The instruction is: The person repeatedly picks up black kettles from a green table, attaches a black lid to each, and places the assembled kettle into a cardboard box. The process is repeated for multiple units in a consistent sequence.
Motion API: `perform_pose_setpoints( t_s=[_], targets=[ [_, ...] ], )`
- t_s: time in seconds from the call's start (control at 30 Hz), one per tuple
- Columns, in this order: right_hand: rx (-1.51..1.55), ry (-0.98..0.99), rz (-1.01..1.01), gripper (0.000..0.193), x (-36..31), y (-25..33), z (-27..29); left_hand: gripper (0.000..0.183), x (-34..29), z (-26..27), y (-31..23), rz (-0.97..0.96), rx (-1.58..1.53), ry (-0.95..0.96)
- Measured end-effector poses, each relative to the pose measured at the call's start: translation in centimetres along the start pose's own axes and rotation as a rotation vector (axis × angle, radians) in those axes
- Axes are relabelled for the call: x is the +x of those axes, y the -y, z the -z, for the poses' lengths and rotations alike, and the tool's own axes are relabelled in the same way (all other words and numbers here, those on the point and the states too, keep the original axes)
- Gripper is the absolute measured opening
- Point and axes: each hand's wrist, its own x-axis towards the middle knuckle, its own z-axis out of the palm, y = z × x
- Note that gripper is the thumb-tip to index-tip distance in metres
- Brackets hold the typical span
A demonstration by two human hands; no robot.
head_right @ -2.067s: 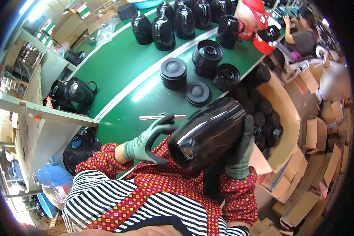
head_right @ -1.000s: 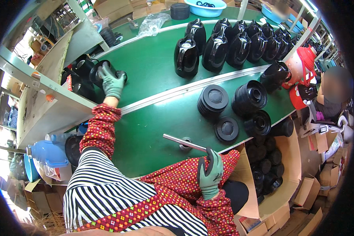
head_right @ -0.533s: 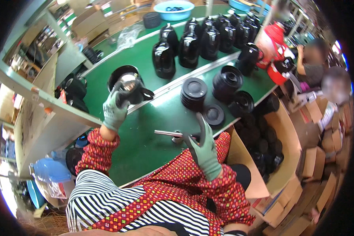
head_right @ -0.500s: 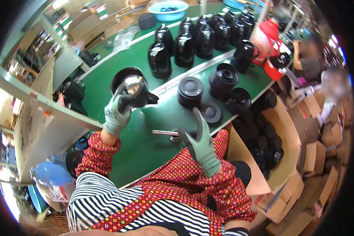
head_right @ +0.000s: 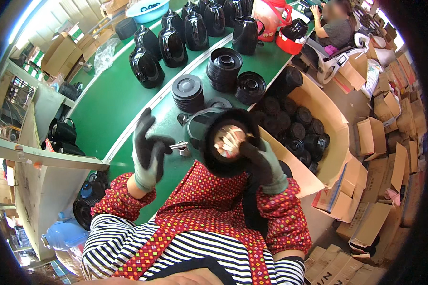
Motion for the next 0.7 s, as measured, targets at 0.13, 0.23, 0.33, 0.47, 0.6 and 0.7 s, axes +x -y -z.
perform_pose_setpoints(
  t_s=[0.13,0.23,0.33,0.47,0.6,0.7],
  targets=[
    [0.410,0.042,-0.013,0.062,-3.9,-4.0,6.8,0.056,0.6,1.1,3.4,0.892,-0.663,0.179],
    [0.113,0.059,-0.119,0.095,-2.7,-1.3,3.8,0.076,-2.7,0.8,7.3,0.724,-0.953,0.610],
    [-0.102,0.223,-0.261,0.092,1.0,0.4,1.4,0.076,-2.9,-0.1,6.7,0.642,-0.943,0.647],
    [-0.100,0.453,-0.305,0.084,6.4,0.3,-2.8,0.073,-3.7,-0.1,8.2,0.523,-0.595,0.682],
    [-0.303,0.341,-0.168,0.085,14.1,-4.0,1.3,0.075,-4.1,2.1,8.7,0.510,-0.490,0.573],
    [-1.485,-0.134,0.035,0.087,19.4,-10.3,5.4,0.077,-3.9,3.7,9.2,0.541,-0.476,0.506]
  ],
)
